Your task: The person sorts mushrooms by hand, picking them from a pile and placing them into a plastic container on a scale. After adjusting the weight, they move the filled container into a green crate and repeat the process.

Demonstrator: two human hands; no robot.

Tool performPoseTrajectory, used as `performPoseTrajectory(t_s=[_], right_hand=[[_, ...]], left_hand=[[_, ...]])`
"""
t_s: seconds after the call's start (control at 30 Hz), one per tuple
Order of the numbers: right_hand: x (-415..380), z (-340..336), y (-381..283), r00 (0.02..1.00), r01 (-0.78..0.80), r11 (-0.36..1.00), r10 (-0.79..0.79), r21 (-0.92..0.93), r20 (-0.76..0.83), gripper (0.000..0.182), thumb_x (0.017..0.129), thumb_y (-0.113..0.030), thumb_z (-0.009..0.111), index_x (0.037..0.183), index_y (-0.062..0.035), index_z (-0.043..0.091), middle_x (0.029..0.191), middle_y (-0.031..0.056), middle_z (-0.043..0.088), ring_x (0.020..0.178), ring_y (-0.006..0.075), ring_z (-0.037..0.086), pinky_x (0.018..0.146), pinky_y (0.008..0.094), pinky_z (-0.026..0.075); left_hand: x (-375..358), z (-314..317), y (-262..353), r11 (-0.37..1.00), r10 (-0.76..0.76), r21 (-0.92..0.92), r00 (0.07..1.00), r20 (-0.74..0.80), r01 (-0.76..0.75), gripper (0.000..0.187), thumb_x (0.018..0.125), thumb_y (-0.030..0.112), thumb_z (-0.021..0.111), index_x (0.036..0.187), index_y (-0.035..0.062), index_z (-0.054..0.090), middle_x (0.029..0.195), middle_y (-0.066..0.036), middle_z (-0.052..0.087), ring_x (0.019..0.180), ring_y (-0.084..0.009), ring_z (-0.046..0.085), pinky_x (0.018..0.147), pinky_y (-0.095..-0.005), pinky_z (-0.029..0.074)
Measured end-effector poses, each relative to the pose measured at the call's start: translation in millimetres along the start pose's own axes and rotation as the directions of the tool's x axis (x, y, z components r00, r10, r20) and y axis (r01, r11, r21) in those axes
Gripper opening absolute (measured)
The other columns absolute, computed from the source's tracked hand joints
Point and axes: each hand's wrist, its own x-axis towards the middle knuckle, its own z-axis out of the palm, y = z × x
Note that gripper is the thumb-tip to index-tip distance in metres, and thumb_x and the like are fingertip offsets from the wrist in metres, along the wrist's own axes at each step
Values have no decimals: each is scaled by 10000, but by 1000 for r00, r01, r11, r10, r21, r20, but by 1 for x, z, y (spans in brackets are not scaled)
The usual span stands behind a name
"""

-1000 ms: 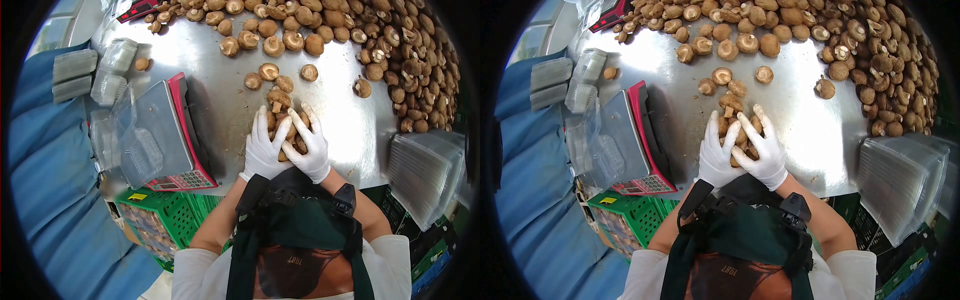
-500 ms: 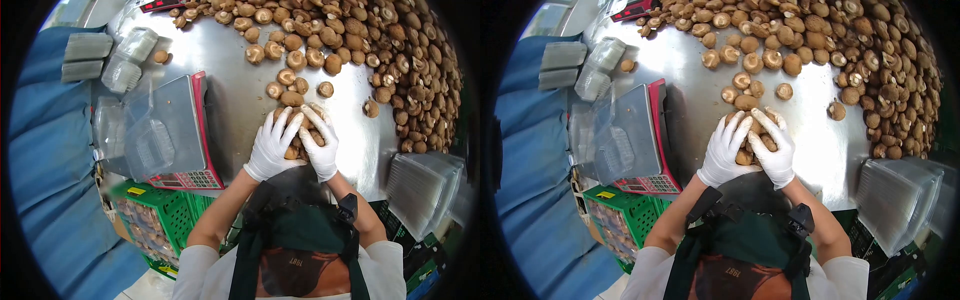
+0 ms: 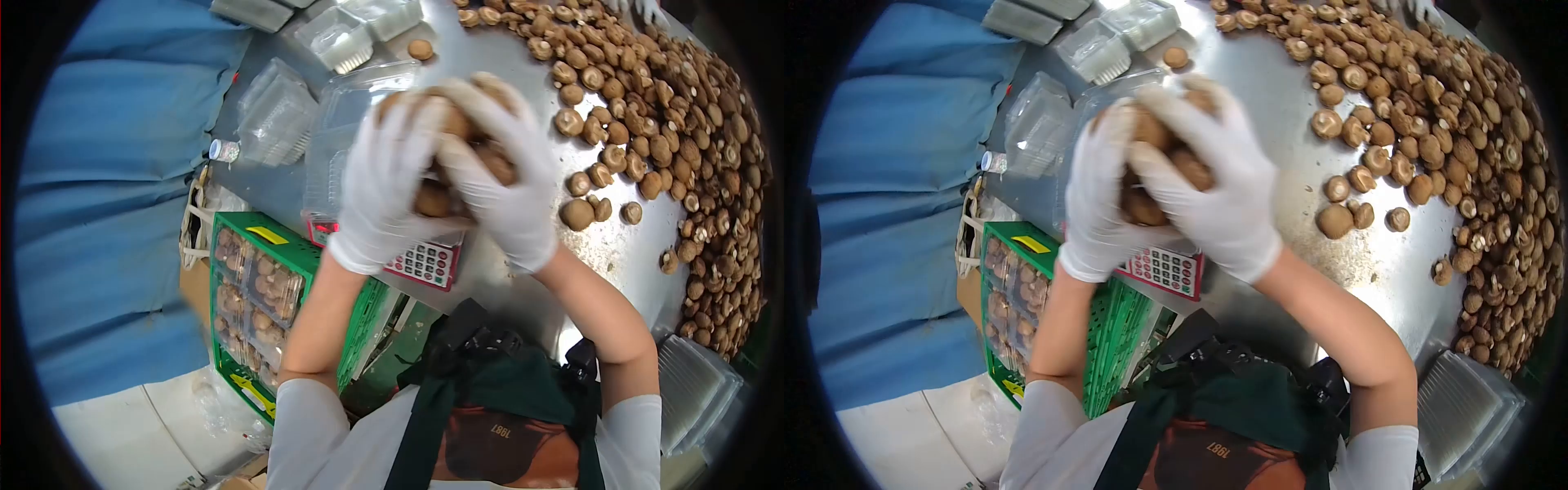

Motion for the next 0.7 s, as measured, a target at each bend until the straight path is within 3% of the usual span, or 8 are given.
performPoseTrajectory(t_s=[0.07,0.17,0.3,0.37,0.43,0.53,0.63,0.7], right_hand=[[-5,57,2,995,-98,992,98,75,4,397,844,-222,813,1210,-97,726,1223,207,643,1051,319,688,899,360,563],[-18,108,10,965,-189,981,192,-32,182,406,913,-296,719,1272,-111,677,1288,262,593,1083,423,655,923,441,547],[-25,115,14,939,-85,983,135,-165,315,350,944,-236,641,1274,-119,657,1360,285,545,1072,470,635,941,481,524],[-24,102,20,924,22,975,64,-219,378,327,943,-202,621,1256,-115,657,1374,285,536,1035,480,638,927,483,525],[-26,90,21,873,119,929,70,-351,482,331,918,-197,633,1242,-134,660,1426,226,518,1133,407,603,980,499,475],[-36,80,20,820,306,794,60,-525,569,381,909,-218,647,1288,-176,657,1472,151,499,1280,326,509,1091,520,348],[-30,70,16,829,163,879,124,-448,546,425,928,-236,637,1349,-182,635,1460,157,515,1276,335,523,1113,515,324],[-18,62,20,848,-19,958,167,-285,503,419,972,-171,592,1390,-158,616,1436,157,555,1332,313,514,1156,462,336]], left_hand=[[-20,-31,-28,996,-88,18,996,33,87,1185,508,374,980,1497,38,421,1451,-228,504,1332,-459,493,1099,-524,443],[-65,-43,-72,973,-229,41,967,113,226,1243,485,313,1003,1523,35,377,1494,-247,462,1362,-468,461,1143,-525,396],[-84,-44,-85,926,-365,-12,905,217,377,1180,573,431,962,1536,86,375,1567,-219,358,1456,-421,363,1167,-525,294],[-80,-48,-76,951,-309,52,927,214,305,1054,575,298,959,1469,91,440,1530,-215,403,1389,-426,443,1127,-476,384],[-82,-45,-67,932,-328,-64,907,265,356,1013,636,395,928,1457,71,432,1526,-211,411,1440,-433,386,1164,-496,304],[-85,-38,-40,923,-382,67,884,269,378,1008,739,438,866,1533,64,370,1582,-226,375,1476,-444,348,1175,-484,308],[-80,-53,-35,885,-429,-21,832,351,465,1014,750,402,870,1559,53,368,1598,-248,358,1490,-431,339,1207,-473,277],[-77,-67,-42,839,-495,-137,843,211,527,909,764,239,860,1542,55,427,1599,-234,387,1497,-365,362,1233,-442,261]])
